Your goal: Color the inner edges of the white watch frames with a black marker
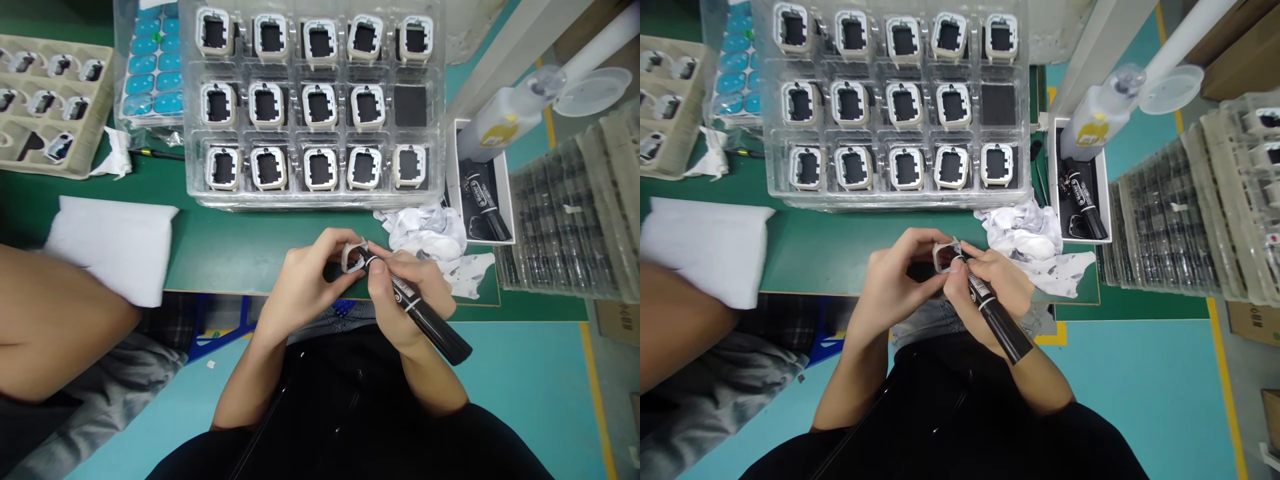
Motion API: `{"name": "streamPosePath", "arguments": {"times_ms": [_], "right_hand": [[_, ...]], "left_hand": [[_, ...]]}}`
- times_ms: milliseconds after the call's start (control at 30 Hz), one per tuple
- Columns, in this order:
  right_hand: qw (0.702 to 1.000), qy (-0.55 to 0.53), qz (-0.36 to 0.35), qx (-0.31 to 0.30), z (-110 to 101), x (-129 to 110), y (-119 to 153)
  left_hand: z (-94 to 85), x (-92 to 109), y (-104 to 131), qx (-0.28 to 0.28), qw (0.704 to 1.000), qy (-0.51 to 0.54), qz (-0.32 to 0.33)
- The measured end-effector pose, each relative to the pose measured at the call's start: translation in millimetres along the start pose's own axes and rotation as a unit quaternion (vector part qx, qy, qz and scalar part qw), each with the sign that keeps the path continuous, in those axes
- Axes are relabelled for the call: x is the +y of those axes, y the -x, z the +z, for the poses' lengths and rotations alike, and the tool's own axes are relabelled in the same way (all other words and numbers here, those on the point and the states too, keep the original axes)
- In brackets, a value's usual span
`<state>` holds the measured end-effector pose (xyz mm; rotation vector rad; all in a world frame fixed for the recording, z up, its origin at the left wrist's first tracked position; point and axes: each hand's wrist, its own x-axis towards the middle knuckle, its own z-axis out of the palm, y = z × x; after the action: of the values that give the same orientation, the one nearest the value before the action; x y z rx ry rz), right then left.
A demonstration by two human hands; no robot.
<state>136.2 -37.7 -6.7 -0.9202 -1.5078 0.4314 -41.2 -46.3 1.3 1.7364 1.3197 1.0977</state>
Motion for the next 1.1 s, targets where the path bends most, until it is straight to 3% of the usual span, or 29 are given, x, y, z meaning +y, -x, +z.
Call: {"name": "streamPosePath", "arguments": {"times_ms": [300,500,700,1100], "right_hand": [[0.997,0.041,-0.068,0.000,1,-5,-5],[0.998,-0.047,-0.016,0.024,2,0,0],[0.992,-0.124,-0.008,0.002,-2,0,-2],[0.988,-0.147,-0.024,-0.035,-5,-1,-7]], "left_hand": [[2.8,-4,4,0.005,0.997,-0.057,0.045],[0.1,2,-2,0.011,0.991,0.119,-0.056],[-8.1,6,-7,0.009,0.967,0.235,-0.101],[-7.5,1,-6,0.012,0.964,0.258,-0.061]]}}
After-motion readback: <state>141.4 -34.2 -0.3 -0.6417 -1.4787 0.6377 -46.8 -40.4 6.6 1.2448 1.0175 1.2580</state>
